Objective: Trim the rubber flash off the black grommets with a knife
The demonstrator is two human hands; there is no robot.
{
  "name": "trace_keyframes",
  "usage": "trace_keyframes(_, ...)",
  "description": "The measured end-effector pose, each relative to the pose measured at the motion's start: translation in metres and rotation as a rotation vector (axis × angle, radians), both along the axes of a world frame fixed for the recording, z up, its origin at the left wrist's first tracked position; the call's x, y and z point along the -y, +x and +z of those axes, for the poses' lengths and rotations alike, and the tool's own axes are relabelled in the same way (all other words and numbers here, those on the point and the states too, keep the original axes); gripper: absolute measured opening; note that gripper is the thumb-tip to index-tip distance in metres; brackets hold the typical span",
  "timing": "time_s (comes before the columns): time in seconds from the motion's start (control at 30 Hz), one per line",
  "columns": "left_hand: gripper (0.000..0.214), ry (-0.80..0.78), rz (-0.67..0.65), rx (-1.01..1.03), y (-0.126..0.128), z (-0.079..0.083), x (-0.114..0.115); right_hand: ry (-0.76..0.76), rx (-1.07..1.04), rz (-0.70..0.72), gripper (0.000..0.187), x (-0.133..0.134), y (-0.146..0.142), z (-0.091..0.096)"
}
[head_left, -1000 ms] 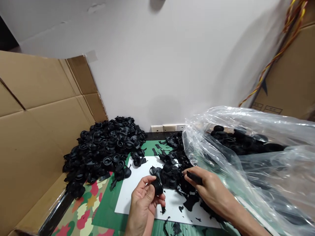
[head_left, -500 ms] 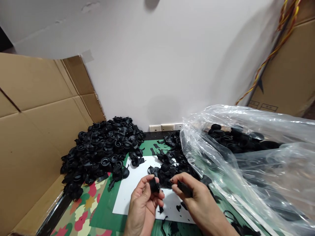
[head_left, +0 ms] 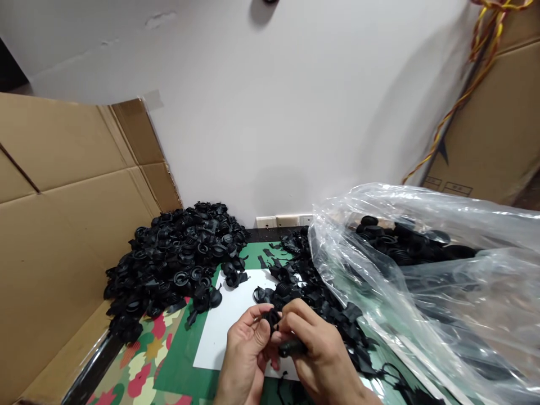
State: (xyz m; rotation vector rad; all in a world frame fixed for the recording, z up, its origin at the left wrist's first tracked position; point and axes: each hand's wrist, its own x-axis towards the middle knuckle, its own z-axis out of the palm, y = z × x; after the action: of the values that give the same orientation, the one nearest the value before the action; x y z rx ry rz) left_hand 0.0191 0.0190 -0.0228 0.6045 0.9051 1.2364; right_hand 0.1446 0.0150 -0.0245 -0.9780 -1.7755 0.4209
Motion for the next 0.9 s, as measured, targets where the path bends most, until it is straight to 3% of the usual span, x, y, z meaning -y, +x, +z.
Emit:
trace_keyframes(0.1,0.033,-0.043,0.054,0.118,-0.004,0.004,-0.004,0.046,-0.038,0.065,0.02,0.007,0.002,-0.002)
trace_keyframes(0.27,0.037,-0.037,0.113,0.189,-0.013,0.009,-0.005,-0.119,-0.129,-0.08,0.02,0.006,0.016,-0.006)
trace_keyframes(0.37,0.038,-0.04,0.098,0.201,-0.015,0.011,-0.003,-0.262,-0.064,-0.161,0.024,0.0,0.03,-0.004)
trace_keyframes(0.53,0.038,-0.02,0.078,0.183,-0.013,0.009,0.0,-0.347,0.102,-0.215,0.031,-0.007,0.043,-0.002)
trace_keyframes(0.63,0.037,-0.003,0.081,0.125,-0.012,0.006,0.001,-0.307,0.154,-0.274,0.014,-0.009,0.047,-0.008)
trace_keyframes(0.7,0.037,0.038,0.093,0.009,-0.015,0.007,0.001,-0.257,0.139,-0.324,0.029,-0.01,0.05,-0.011)
trace_keyframes(0.77,0.034,0.183,0.132,-0.239,-0.024,0.013,-0.002,-0.222,0.111,-0.36,0.036,-0.011,0.052,-0.011)
trace_keyframes(0.87,0.025,0.549,0.182,-0.834,-0.044,0.025,-0.012,-0.199,0.078,-0.386,0.024,-0.013,0.055,-0.009)
trace_keyframes(0.9,0.02,0.593,0.196,-0.996,-0.051,0.029,-0.016,-0.194,0.066,-0.385,0.021,-0.013,0.056,-0.009)
